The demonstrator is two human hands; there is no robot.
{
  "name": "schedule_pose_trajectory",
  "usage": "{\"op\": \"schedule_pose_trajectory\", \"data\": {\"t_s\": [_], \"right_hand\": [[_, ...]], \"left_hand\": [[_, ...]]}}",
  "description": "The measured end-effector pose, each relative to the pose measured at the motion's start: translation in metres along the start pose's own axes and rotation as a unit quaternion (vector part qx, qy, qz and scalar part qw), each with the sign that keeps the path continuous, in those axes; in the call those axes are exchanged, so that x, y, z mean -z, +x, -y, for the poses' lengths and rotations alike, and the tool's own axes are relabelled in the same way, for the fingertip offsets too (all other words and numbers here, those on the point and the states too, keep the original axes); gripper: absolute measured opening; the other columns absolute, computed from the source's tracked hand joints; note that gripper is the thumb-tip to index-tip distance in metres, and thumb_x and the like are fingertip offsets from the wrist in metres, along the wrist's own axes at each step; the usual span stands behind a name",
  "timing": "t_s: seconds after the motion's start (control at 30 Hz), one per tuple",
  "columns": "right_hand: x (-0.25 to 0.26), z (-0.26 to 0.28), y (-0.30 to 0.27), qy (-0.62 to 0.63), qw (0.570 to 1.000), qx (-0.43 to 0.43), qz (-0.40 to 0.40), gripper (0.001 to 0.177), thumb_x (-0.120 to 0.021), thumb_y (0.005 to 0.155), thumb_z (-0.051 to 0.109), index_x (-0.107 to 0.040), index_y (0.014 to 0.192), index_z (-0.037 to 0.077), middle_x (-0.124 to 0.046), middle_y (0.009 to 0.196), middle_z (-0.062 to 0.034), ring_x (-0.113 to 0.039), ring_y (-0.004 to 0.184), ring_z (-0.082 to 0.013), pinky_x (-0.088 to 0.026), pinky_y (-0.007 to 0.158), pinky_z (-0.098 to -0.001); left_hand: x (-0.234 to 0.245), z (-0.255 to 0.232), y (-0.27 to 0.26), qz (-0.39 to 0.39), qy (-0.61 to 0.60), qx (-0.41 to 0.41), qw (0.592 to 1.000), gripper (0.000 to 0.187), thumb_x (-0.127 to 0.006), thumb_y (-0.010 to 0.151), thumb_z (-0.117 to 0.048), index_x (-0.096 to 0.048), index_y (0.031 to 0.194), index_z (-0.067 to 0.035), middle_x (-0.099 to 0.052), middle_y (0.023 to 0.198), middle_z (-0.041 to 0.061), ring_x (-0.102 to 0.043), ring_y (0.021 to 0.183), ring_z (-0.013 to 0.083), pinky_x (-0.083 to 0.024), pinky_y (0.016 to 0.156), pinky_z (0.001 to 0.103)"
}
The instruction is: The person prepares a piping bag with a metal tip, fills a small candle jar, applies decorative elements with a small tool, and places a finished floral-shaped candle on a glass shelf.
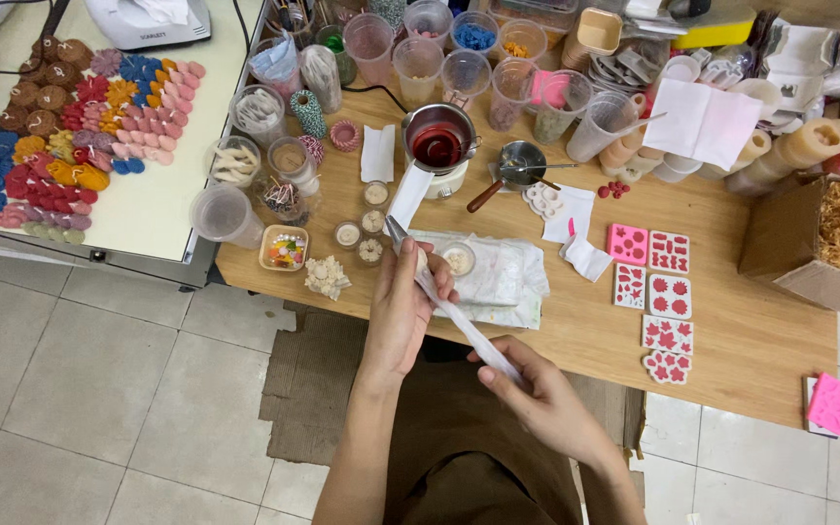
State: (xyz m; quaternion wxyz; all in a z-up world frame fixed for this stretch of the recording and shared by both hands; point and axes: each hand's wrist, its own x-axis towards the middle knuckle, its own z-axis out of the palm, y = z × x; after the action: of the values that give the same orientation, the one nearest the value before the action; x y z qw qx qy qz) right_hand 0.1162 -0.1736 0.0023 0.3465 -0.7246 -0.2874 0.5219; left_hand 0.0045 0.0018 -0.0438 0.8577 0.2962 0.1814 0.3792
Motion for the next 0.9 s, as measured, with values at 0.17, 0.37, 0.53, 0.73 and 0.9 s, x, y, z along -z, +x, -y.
{"op": "schedule_pose_trajectory", "data": {"t_s": [0.17, 0.37, 0.53, 0.73, 0.9], "right_hand": [[0.018, -0.005, 0.004, -0.019, 0.992, 0.09, -0.087, 0.028, -0.061, 0.1, 0.025, -0.07, 0.117, 0.005, -0.056, 0.075, 0.0015, -0.049, 0.07, -0.0066, -0.042, 0.061, -0.0235], [0.039, 0.017, -0.008, -0.048, 0.966, 0.164, -0.194, 0.02, -0.07, 0.091, 0.01, -0.075, 0.11, 0.003, -0.075, 0.086, -0.003, -0.068, 0.077, -0.0094, -0.057, 0.07, -0.0259], [0.063, 0.056, -0.02, -0.089, 0.931, 0.3, -0.187, 0.014, -0.075, 0.089, 0.004, -0.075, 0.103, 0.001, -0.078, 0.096, -0.0087, -0.073, 0.087, -0.0119, -0.06, 0.079, -0.0264], [0.091, 0.105, 0.033, -0.137, 0.898, 0.418, 0.008, 0.013, -0.081, 0.088, 0.007, -0.075, 0.098, 0.002, -0.077, 0.097, -0.0078, -0.075, 0.09, -0.0125, -0.062, 0.083, -0.0276], [0.047, 0.081, 0.099, -0.05, 0.947, 0.308, -0.074, 0.011, -0.076, 0.096, 0.012, -0.071, 0.1, 0.002, -0.072, 0.089, -0.0043, -0.063, 0.076, -0.0072, -0.052, 0.068, -0.0236]], "left_hand": [[0.006, -0.013, 0.004, -0.055, 0.028, 0.006, 0.998, 0.036, -0.054, 0.108, -0.03, -0.06, 0.126, 0.0, -0.063, 0.098, 0.004, -0.063, 0.09, 0.0132, -0.055, 0.084, 0.032], [0.027, -0.022, 0.004, -0.075, 0.187, 0.029, 0.979, 0.026, -0.07, 0.095, -0.015, -0.055, 0.112, -0.004, -0.074, 0.097, 0.008, -0.073, 0.084, 0.0139, -0.061, 0.074, 0.031], [0.035, -0.02, -0.009, 0.075, 0.296, 0.119, 0.945, 0.022, -0.077, 0.091, -0.007, -0.063, 0.106, 0.0, -0.075, 0.096, 0.01, -0.071, 0.082, 0.0149, -0.059, 0.073, 0.03], [0.027, -0.036, -0.035, 0.307, 0.209, 0.229, 0.9, 0.029, -0.076, 0.087, -0.003, -0.067, 0.115, -0.003, -0.072, 0.112, 0.005, -0.069, 0.104, 0.0111, -0.057, 0.098, 0.028], [0.037, -0.046, -0.03, 0.07, 0.119, 0.046, 0.989, 0.031, -0.076, 0.086, 0.001, -0.062, 0.114, -0.004, -0.072, 0.106, 0.009, -0.071, 0.099, 0.0142, -0.058, 0.09, 0.033]]}}
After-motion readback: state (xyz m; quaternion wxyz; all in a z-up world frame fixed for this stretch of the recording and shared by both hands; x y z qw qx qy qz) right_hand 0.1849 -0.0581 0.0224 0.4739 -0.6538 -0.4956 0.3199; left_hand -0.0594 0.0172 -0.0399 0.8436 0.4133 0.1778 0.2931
